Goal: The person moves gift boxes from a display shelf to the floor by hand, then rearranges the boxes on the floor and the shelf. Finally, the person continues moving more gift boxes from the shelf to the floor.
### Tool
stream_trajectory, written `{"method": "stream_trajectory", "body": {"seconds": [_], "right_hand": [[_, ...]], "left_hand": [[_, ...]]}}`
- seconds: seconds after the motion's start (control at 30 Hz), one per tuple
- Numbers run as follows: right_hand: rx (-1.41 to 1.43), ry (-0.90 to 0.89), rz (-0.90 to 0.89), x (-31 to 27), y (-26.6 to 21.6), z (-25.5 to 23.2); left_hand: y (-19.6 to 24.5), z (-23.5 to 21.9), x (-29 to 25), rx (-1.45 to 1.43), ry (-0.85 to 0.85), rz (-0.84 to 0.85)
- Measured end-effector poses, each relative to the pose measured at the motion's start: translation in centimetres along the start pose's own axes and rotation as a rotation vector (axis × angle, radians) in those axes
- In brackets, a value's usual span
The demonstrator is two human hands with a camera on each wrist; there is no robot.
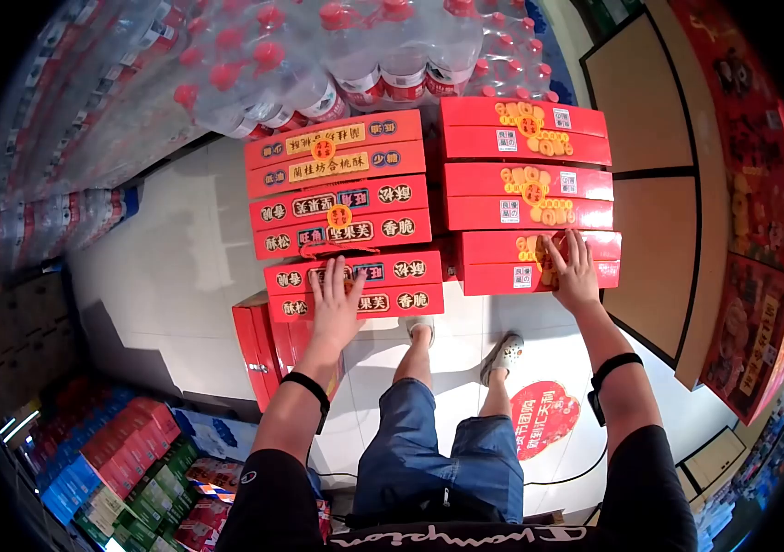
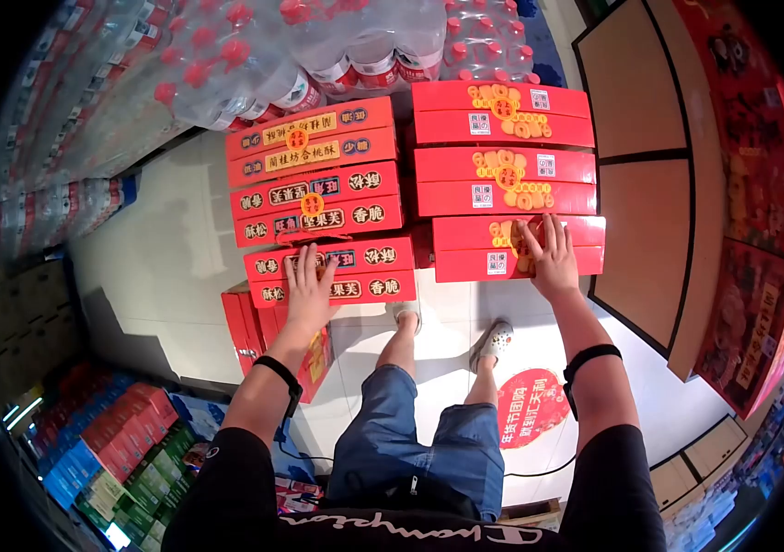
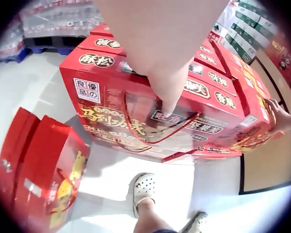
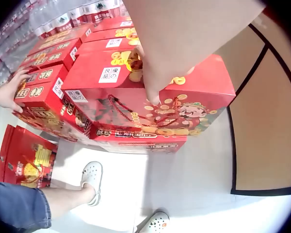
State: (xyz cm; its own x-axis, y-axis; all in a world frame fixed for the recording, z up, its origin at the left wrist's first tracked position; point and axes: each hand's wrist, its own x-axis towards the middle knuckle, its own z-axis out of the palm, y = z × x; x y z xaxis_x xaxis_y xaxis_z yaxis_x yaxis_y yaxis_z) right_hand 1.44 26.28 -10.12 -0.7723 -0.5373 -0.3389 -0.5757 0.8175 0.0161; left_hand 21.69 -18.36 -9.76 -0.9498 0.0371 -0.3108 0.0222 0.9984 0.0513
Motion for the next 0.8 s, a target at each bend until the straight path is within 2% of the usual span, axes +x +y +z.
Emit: {"method": "stream_trajectory", "body": {"seconds": [0.03,0.07,0.2,0.23,0.3,0.4,0.43,0.5,0.53,0.57,0.63,0.7,0.73,0.8], "right_hand": [[-0.007,0.005,-0.017,0.1,0.0,0.0],[-0.013,0.006,-0.030,-0.1,0.0,0.0],[0.079,0.078,-0.014,-1.0,-1.7,-1.0],[0.146,0.019,0.049,-1.4,-2.8,-2.5],[0.364,0.155,0.096,-2.7,-3.5,-3.4],[0.548,0.585,0.514,-4.3,-0.2,0.7],[0.505,0.646,0.630,-4.4,2.0,0.4],[0.511,0.551,1.029,-5.9,7.1,6.8],[1.149,0.250,0.943,-5.8,8.5,5.8],[1.053,0.433,0.994,-5.3,6.7,6.4],[0.928,0.338,0.988,-4.9,6.2,5.6],[0.884,0.169,0.935,-5.1,5.4,5.3],[0.905,0.152,0.886,-5.3,5.1,5.3],[1.121,0.229,0.827,-5.1,5.5,6.4]], "left_hand": [[0.7,-0.6,0.3,-0.048,-0.031,-0.008],[1.2,-0.8,0.5,-0.055,0.007,0.043],[3.5,-3.4,2.6,0.018,-0.224,0.075],[3.8,-3.5,3.0,-0.009,-0.200,0.086],[4.1,-3.8,3.4,0.023,-0.206,0.103],[4.0,-4.1,2.8,-0.003,-0.185,0.088],[3.9,-4.2,2.4,-0.017,-0.180,0.086],[3.7,-4.0,1.2,-0.089,-0.115,0.085],[3.5,-3.4,0.7,-0.096,-0.089,0.086],[3.3,-2.9,0.2,-0.104,-0.063,0.085],[2.9,-2.6,-0.3,-0.128,0.004,0.043],[2.5,-2.1,-0.4,-0.141,0.025,0.006],[2.6,-2.0,-0.5,-0.127,0.029,-0.011],[2.8,-2.0,-0.4,-0.086,0.013,-0.004]]}}
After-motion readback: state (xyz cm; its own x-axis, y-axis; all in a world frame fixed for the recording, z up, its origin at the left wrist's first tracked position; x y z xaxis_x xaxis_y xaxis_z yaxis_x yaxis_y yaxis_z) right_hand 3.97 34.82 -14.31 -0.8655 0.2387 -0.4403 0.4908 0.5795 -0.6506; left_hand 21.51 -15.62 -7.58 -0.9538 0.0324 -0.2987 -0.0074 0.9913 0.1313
